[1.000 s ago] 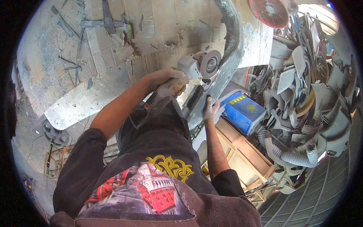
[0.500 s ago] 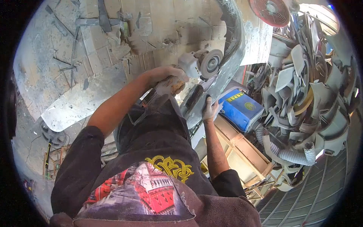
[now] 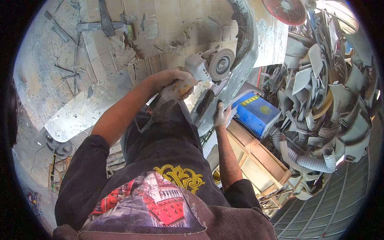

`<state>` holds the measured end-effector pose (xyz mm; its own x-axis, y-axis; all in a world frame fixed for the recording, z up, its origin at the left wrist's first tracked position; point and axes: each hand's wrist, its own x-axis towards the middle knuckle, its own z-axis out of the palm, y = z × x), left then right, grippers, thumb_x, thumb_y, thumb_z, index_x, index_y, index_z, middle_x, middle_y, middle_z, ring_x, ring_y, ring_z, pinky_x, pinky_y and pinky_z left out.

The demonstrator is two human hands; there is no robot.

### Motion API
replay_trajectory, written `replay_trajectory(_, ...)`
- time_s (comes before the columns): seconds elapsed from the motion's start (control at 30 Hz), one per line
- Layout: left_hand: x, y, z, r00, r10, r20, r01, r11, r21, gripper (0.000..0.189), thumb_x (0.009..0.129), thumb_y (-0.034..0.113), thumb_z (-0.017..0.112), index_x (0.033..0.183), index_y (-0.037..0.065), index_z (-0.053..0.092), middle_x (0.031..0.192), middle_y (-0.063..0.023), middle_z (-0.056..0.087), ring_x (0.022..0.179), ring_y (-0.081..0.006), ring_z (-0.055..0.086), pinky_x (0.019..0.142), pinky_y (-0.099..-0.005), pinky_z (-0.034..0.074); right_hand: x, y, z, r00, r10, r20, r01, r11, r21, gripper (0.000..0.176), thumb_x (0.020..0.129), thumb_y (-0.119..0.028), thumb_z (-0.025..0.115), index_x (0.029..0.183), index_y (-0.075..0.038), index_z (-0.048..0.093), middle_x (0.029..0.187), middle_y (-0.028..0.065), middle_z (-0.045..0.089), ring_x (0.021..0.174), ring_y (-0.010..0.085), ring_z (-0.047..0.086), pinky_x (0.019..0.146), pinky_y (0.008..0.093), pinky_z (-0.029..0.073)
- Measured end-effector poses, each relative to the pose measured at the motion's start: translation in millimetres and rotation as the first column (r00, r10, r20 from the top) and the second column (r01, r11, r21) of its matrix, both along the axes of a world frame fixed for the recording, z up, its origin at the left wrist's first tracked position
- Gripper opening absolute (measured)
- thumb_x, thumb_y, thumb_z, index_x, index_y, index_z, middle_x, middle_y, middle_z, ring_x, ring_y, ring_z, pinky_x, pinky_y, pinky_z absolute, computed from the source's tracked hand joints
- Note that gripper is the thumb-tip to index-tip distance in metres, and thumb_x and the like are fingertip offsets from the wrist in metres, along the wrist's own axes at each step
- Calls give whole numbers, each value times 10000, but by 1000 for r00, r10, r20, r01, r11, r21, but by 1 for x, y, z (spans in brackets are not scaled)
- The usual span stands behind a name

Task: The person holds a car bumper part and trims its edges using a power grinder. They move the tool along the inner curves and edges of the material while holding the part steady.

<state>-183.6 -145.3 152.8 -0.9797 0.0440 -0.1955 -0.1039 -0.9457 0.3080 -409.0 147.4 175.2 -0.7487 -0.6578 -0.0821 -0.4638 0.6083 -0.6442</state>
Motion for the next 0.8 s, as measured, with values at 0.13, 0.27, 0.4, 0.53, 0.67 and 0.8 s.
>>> replay_trajectory(0.13, 1, -9, -1, 999, 27, 18, -27, 999, 28, 290, 833, 296, 699, 922, 21, 666, 761, -100, 660, 625, -196, 636, 584, -331, 519, -1, 1, 9, 998, -28, 63, 20, 992, 122, 590, 943, -489, 607, 1206, 39, 619, 1140, 190, 653, 1073, 313, 589, 980, 421, 423)
replay_trajectory(0.27, -3, -19, -2, 987, 151, 62, -138, 975, -177, 287, 835, 269, 686, 955, 9, 664, 810, -110, 678, 656, -189, 649, 609, -320, 523, -9, 10, 0, 998, -36, 56, 30, 993, 115, 588, 939, -489, 609, 1200, 37, 624, 1129, 189, 656, 1064, 316, 592, 978, 420, 425)
replay_trajectory(0.4, -22, -19, -13, 981, 193, 8, -186, 959, -212, 265, 839, 244, 671, 958, 7, 667, 801, -104, 680, 666, -189, 653, 614, -316, 522, -2, 3, 9, 995, -77, 60, 67, 986, 151, 574, 941, -483, 610, 1195, 31, 628, 1131, 194, 652, 1056, 319, 587, 975, 424, 420)
replay_trajectory(0.53, -33, -20, -8, 989, 145, -6, -145, 982, -120, 259, 842, 238, 662, 957, 6, 667, 803, -106, 680, 662, -192, 652, 613, -317, 520, 2, 3, -2, 996, -37, -80, 40, 999, 36, 533, 968, -521, 575, 1074, 0, 616, 824, -23, 537, 720, 85, 436, 630, 269, 350)
replay_trajectory(0.67, -34, -19, -1, 988, 151, 23, -144, 973, -181, 281, 841, 256, 653, 965, 4, 654, 800, -115, 674, 629, -196, 639, 587, -330, 510, 3, 2, 5, 996, -35, -77, 41, 996, 78, 532, 965, -526, 576, 1072, -9, 630, 843, -7, 553, 731, 93, 450, 643, 274, 363)
replay_trajectory(0.8, -31, -22, -2, 988, 151, -21, -152, 976, -158, 281, 830, 256, 657, 969, 12, 637, 779, -107, 662, 603, -194, 625, 569, -335, 503, 13, -11, 22, 996, -87, 19, 80, 964, 253, 525, 959, -440, 591, 1200, 25, 627, 1125, 236, 656, 1058, 381, 582, 969, 457, 409)
